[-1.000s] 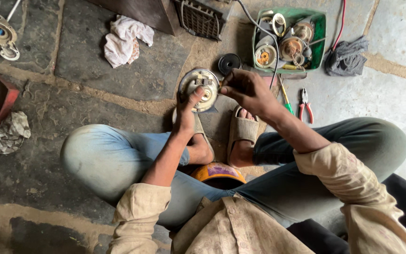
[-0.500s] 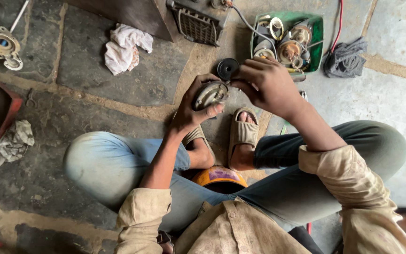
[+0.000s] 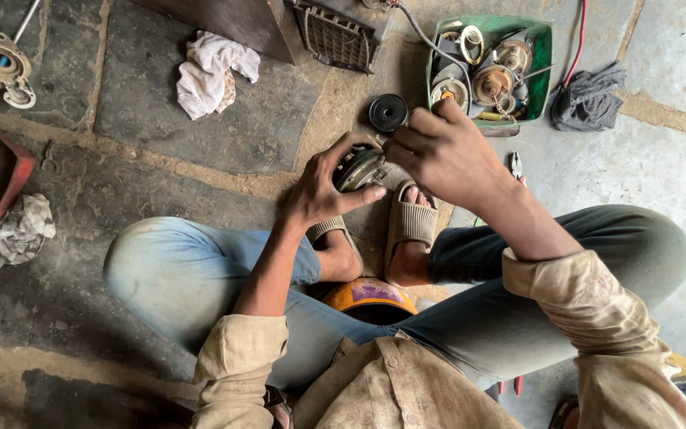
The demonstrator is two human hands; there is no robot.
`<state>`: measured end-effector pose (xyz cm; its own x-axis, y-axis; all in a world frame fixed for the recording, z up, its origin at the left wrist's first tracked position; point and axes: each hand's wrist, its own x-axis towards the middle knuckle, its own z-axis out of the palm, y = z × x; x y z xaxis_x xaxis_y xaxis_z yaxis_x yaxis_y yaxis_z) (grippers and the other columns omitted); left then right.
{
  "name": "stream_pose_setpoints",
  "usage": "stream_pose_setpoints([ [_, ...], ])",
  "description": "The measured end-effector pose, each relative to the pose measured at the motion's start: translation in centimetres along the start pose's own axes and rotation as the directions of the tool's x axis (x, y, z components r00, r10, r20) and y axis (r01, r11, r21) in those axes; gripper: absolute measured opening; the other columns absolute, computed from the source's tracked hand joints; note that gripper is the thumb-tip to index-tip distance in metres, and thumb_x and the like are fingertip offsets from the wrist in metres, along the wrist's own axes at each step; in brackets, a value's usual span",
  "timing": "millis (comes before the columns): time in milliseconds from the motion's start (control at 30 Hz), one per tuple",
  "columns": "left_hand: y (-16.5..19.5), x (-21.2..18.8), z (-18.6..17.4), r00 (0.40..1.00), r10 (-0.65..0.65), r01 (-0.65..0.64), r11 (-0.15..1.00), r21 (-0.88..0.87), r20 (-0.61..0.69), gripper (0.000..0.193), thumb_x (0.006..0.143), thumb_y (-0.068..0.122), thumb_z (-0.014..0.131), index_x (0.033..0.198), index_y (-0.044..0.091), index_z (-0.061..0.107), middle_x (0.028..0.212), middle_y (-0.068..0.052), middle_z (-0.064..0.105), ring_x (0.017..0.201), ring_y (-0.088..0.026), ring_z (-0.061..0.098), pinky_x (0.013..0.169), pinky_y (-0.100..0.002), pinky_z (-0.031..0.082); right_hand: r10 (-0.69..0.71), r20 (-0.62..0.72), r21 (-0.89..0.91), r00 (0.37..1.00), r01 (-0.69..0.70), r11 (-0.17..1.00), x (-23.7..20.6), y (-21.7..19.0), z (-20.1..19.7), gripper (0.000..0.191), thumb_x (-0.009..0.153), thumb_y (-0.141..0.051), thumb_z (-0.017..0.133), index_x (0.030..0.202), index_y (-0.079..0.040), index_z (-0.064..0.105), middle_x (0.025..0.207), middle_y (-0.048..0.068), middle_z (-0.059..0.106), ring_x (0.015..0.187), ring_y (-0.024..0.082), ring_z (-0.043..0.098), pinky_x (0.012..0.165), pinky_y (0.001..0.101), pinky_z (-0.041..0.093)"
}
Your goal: The person sits on the floor repairing a small carburetor/fuel-pump assembly. They hold the round metal body, unscrew and remove its top cover and fittings by hand, manipulate a red cable and small parts, then use a screwdriver to work on screws inside the assembly and handle a small green box of parts.
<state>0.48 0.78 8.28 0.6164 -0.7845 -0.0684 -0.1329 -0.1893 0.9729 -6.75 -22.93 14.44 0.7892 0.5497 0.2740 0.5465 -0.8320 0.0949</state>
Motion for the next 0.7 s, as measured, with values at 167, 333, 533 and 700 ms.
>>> stream_pose_setpoints([
  [167,0.6,-0.1,-0.3,0.980,0.103,-0.150,0.947,-0.283,-0.173,0.067,0.083,0.043,0.079,0.133,0.008,0.053,0.118,-0.012,0.066,0.104,-0.022,0.070,0.088,-0.033,0.063,0.366,0.464,0.795,0.807,-0.562,0.230,0.3,-0.6,2.9,0.021,0.107,-0.023,0.066,0.101,-0.004,0.063,0.083,0.012,0.061,0.077,0.027,0.059,0.068,0.0405,0.048],
  [333,1.3,-0.5,-1.3,0.983,0.095,-0.131,0.964,-0.230,-0.159,0.066,0.081,0.042,0.080,0.133,0.008,0.055,0.120,-0.011,0.067,0.107,-0.022,0.071,0.092,-0.034,0.063,0.332,0.065,0.643,0.941,-0.294,0.707,0.5,-0.1,1.8,0.019,0.100,-0.019,0.070,0.111,-0.004,0.068,0.093,0.011,0.063,0.083,0.030,0.063,0.074,0.0419,0.050],
  [533,1.0,-0.3,-0.9,0.993,0.094,-0.099,0.993,-0.061,-0.074,0.069,0.082,0.047,0.080,0.135,0.008,0.057,0.121,-0.011,0.071,0.111,-0.024,0.073,0.097,-0.036,0.061,0.144,0.033,0.187,0.989,-0.148,0.971,1.5,0.8,-0.9,0.017,0.092,-0.029,0.077,0.098,-0.013,0.076,0.085,0.002,0.062,0.088,0.021,0.058,0.080,0.0374,0.043],
  [700,0.8,-0.2,-0.8,0.998,0.050,-0.051,0.998,-0.029,-0.032,0.071,0.079,0.049,0.080,0.134,0.010,0.058,0.121,-0.011,0.072,0.110,-0.023,0.074,0.094,-0.036,0.061,0.068,0.041,0.089,0.997,-0.072,0.993,0.9,0.9,-1.4,0.018,0.082,-0.024,0.076,0.100,-0.023,0.078,0.094,-0.004,0.067,0.098,0.017,0.057,0.085,0.0348,0.043],
])
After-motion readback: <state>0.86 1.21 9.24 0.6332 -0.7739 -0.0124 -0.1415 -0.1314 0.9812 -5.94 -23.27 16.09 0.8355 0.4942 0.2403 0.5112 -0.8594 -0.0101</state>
